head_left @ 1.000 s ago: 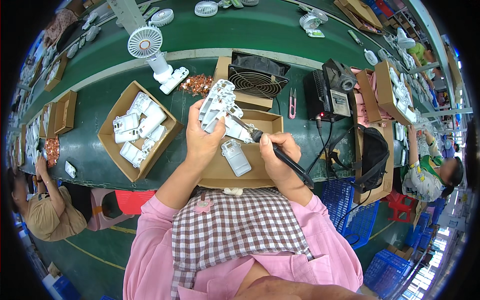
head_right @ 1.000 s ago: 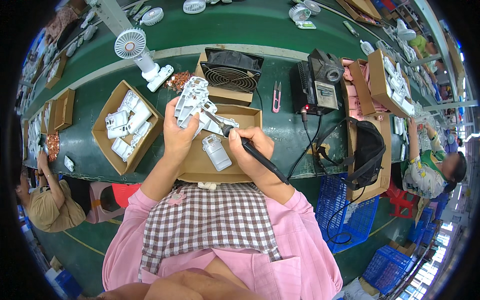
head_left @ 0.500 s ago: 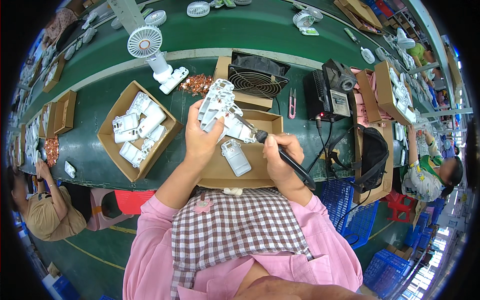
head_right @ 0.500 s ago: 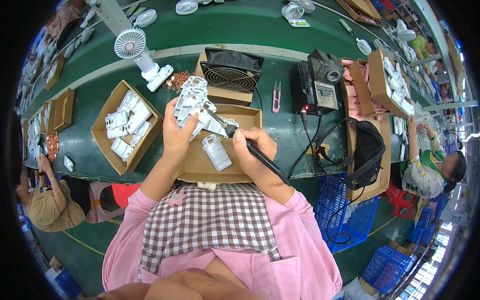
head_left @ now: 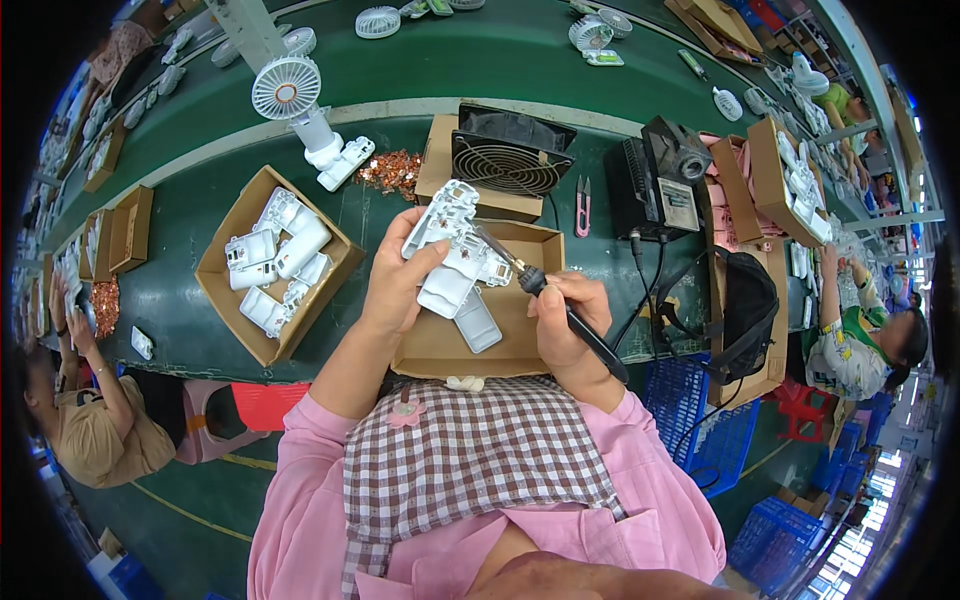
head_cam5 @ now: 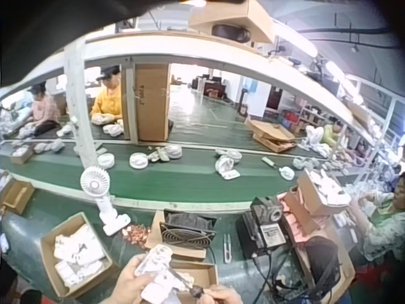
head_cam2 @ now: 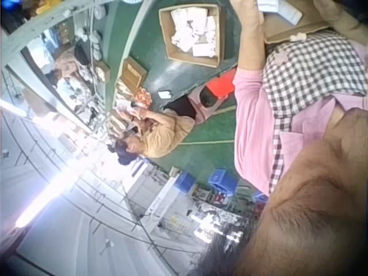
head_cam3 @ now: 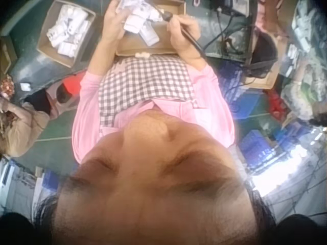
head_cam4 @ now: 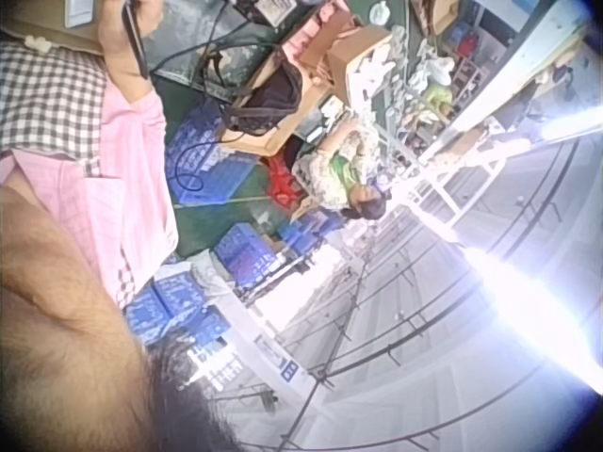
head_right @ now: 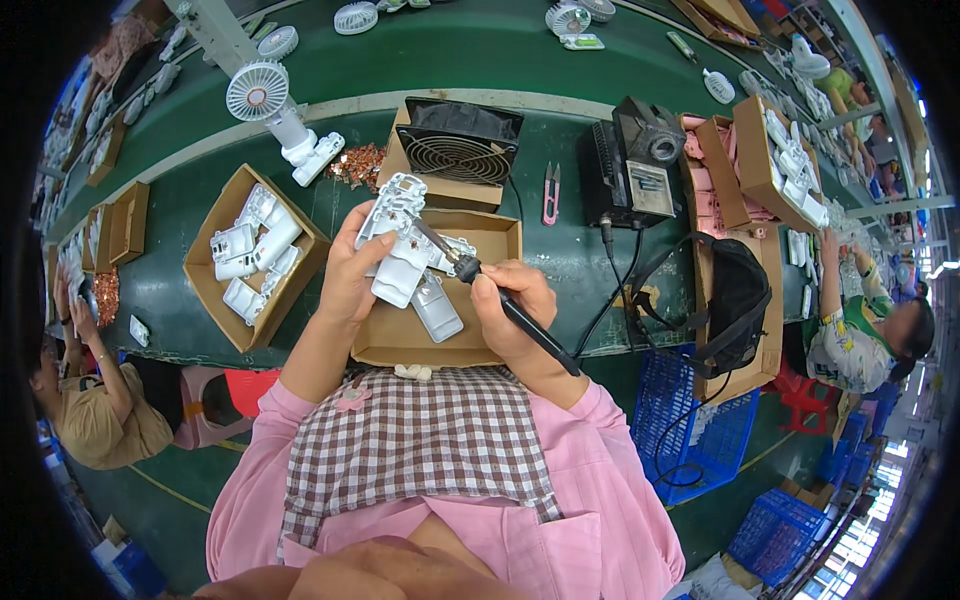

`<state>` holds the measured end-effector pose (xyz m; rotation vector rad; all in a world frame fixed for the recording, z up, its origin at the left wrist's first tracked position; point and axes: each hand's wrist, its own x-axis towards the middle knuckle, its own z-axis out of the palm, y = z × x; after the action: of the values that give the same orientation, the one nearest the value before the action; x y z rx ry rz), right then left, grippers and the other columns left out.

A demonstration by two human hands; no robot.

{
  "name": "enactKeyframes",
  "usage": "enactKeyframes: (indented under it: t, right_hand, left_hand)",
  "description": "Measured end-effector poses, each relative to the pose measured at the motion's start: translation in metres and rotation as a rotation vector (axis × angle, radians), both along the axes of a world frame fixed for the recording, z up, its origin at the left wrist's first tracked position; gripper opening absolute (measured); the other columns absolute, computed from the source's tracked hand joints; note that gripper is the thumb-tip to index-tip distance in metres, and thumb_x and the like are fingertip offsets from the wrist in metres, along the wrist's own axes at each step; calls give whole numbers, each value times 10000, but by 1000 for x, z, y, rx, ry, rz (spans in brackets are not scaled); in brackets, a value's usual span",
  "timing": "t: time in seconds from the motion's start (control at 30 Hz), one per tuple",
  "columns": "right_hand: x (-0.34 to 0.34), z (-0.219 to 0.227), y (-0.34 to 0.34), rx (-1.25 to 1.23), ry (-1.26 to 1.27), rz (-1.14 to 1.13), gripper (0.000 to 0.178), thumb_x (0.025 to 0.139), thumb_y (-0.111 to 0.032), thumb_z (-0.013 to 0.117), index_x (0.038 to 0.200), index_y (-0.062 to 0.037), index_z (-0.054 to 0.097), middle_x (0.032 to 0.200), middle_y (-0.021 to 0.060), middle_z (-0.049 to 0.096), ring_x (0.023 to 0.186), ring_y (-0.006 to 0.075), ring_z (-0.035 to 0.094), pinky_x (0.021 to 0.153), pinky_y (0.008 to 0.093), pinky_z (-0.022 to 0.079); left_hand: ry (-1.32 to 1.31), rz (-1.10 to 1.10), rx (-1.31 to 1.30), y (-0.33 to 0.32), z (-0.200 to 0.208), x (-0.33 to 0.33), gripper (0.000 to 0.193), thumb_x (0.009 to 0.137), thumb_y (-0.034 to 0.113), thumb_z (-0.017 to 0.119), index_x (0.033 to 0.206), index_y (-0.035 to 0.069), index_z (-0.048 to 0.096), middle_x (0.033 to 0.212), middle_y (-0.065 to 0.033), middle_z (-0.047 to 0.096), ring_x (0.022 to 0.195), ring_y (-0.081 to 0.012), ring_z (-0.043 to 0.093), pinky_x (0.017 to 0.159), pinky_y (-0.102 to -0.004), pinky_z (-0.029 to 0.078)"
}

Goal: The person uses a soldering iron to solder internal wiring on a white plastic component before placing it into a cardboard box. They then pick up another component from a different box and repeat the soldering process.

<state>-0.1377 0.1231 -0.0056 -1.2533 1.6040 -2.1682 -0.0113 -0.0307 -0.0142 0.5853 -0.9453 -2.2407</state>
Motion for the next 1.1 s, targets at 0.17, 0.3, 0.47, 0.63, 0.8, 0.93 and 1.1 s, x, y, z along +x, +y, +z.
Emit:
enactKeyframes:
  t: [0.17,0.3,0.47,0.63,0.8,0.93,1.1]
  right_hand:
    - [0,0,-3,87,24,-33,127,834,-40,672,906,-14,570,659,69,598,535,105,517,490,239,389]
    - [1,4,-3,95,25,-31,126,827,-42,681,895,-17,578,652,69,603,529,101,521,484,236,392]
    - [3,7,-7,168,93,-40,110,808,-44,697,824,-18,591,639,72,615,501,101,536,463,235,400]
    - [2,11,-8,235,130,-46,109,808,-50,697,809,-23,592,614,62,608,485,101,537,454,239,402]
    - [2,12,-9,237,162,-53,119,819,-69,693,798,-28,583,603,57,603,473,101,536,444,241,399]
    - [1,12,-10,248,184,-59,127,823,-73,692,792,-28,578,600,57,599,472,101,537,441,243,399]
    - [2,12,-10,259,151,-55,129,823,-75,694,793,-25,579,603,58,602,476,102,541,443,240,401]
  left_hand:
    - [-146,104,-228,-1,2,-5,422,863,68,626,1246,-1,464,1090,-94,592,956,-130,600,815,-271,516]
    - [-180,94,-235,2,6,-2,359,892,69,594,1224,-9,484,1043,-102,620,832,-137,646,668,-263,564]
    - [-226,126,-240,5,11,-5,308,879,38,594,1171,-31,525,974,-79,634,728,-99,626,577,-247,553]
    - [-287,140,-277,7,14,-5,290,877,19,583,1159,-31,540,962,-77,640,736,-105,636,572,-250,560]
    - [-306,144,-301,7,13,-5,299,873,21,586,1163,-33,538,972,-76,637,769,-107,640,593,-258,579]
    - [-297,142,-300,7,13,-4,300,872,21,585,1164,-33,538,978,-77,635,779,-106,639,599,-259,580]
    - [-311,138,-304,7,13,-4,299,871,18,583,1162,-32,538,978,-80,634,774,-106,638,602,-258,581]
